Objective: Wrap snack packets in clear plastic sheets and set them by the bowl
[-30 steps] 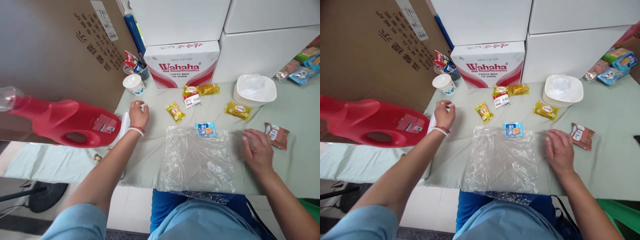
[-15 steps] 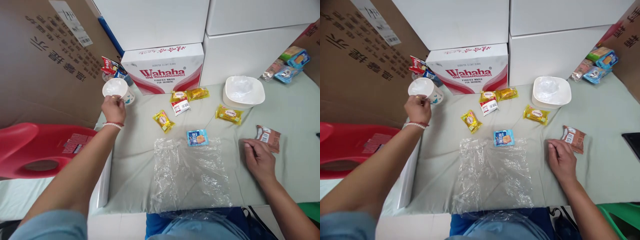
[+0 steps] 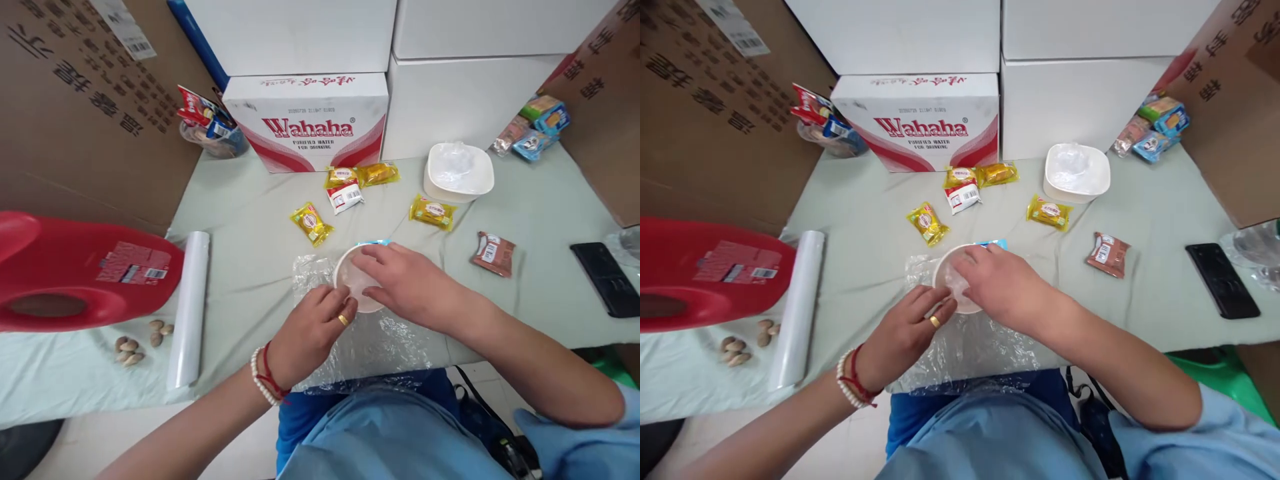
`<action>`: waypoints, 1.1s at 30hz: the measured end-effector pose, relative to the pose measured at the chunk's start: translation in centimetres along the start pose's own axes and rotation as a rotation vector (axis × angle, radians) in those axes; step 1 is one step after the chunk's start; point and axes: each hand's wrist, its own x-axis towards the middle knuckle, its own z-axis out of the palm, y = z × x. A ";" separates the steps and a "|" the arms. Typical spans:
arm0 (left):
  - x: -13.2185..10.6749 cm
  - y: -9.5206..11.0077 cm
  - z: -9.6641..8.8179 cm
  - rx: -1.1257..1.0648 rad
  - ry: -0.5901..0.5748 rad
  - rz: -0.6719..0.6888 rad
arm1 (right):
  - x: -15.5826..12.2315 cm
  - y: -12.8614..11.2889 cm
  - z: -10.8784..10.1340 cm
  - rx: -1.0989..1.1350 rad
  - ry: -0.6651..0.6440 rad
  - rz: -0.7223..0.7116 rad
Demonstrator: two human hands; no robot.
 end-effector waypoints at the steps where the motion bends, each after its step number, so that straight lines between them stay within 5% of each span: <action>1: 0.2 0.3 0.4 0.006 0.015 0.035 | 0.7 0.0 0.5 -0.031 -0.116 0.053; 5: 0.3 0.6 1.3 -0.014 0.060 0.107 | 2.1 0.0 1.7 -0.002 -0.420 0.177; 10: -0.8 -0.1 1.9 0.046 0.090 0.110 | 2.4 0.9 2.1 0.054 -0.498 0.193; 13: -1.2 -1.1 2.9 0.029 0.141 -0.012 | 1.9 2.2 2.3 0.169 -0.431 0.181; 19: -0.9 -2.7 4.4 -0.109 0.168 -0.188 | -1.3 4.7 1.1 0.609 -0.053 0.225; 22: -0.9 -3.3 4.7 -0.158 0.100 -0.145 | -2.6 9.2 -2.3 0.715 0.268 0.396; 25: -1.0 -3.6 4.8 -0.198 0.105 -0.119 | -2.1 16.9 -7.3 0.648 0.708 0.713; 27: -1.1 -3.7 4.8 -0.194 0.131 -0.126 | -0.8 22.2 -10.3 0.584 0.870 0.907; 28: -1.1 -3.7 4.7 -0.187 0.141 -0.127 | 0.1 24.4 -11.3 0.517 0.873 0.996; 30: -1.2 -3.6 4.6 -0.168 0.145 -0.127 | 2.2 27.7 -12.1 0.287 0.651 1.130; 33: -1.5 -3.3 4.5 -0.151 0.141 -0.123 | 5.0 29.7 -10.4 0.065 0.317 1.128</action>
